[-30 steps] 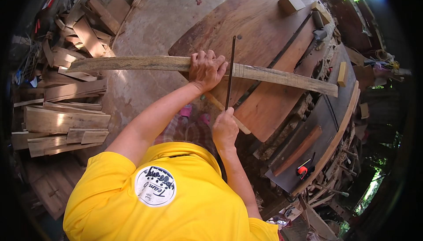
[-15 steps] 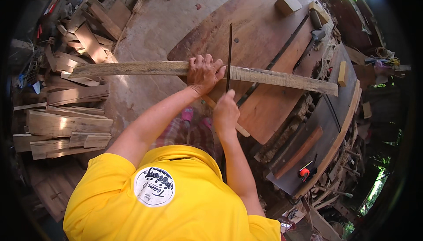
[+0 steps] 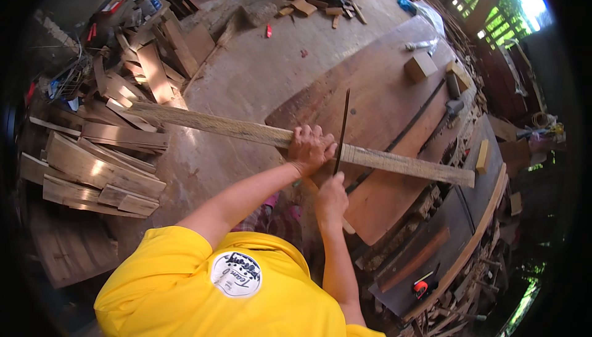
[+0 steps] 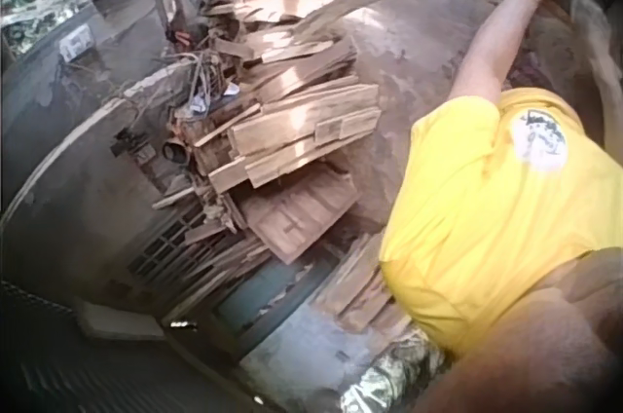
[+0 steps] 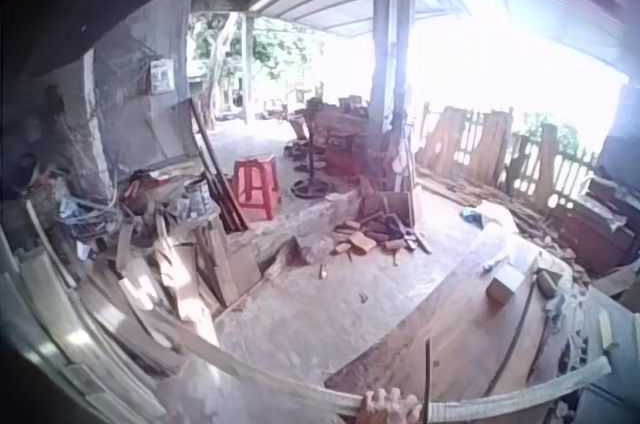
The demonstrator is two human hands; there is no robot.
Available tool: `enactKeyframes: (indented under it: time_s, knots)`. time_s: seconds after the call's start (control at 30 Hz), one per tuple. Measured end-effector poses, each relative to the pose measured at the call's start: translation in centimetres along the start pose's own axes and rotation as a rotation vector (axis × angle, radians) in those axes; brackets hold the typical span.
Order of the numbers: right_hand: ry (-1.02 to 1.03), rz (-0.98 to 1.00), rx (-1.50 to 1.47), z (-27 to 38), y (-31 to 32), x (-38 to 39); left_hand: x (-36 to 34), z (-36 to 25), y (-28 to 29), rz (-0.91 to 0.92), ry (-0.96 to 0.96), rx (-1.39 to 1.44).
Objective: Use a hand saw to cut a strip of wood on a workbench.
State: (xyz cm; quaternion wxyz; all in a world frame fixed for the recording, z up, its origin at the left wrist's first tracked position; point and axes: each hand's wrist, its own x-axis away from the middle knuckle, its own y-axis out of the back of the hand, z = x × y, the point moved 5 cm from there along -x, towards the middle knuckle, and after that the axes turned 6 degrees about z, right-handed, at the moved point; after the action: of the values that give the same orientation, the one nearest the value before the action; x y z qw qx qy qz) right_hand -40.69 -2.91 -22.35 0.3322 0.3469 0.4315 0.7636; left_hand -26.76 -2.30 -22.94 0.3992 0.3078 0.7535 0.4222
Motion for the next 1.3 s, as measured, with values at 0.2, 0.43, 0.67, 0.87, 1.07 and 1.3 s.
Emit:
enactKeyframes:
  time_s: [0.2,0.43,0.67,0.87,1.07,1.3]
  knots:
    - [0.0,0.031,0.071,-1.2,-0.9,3.8,0.1,-0.2,0.6,-0.001,0.005,0.022]
    - [-0.003,0.005,-0.005,-1.0,-0.7,3.3,0.3,0.0,0.8,-0.074,-0.017,0.029]
    - [-0.012,-0.038,-0.099,0.1,0.5,-1.7,0.1,-0.9,0.4,-0.052,-0.038,0.029]
    - [-0.038,0.027,0.013,-1.2,-1.3,4.9,0.1,0.2,1.1,-0.014,-0.015,-0.027]
    - [-0.008,-0.076,-0.01,0.1,1.2,-0.5,-0.5,-1.3,1.1,-0.009,-0.038,0.011]
    - [-0.108,0.019,-0.052,-0.6,-0.9,4.5,0.0,0.2,1.4,-0.021,-0.023,0.033]
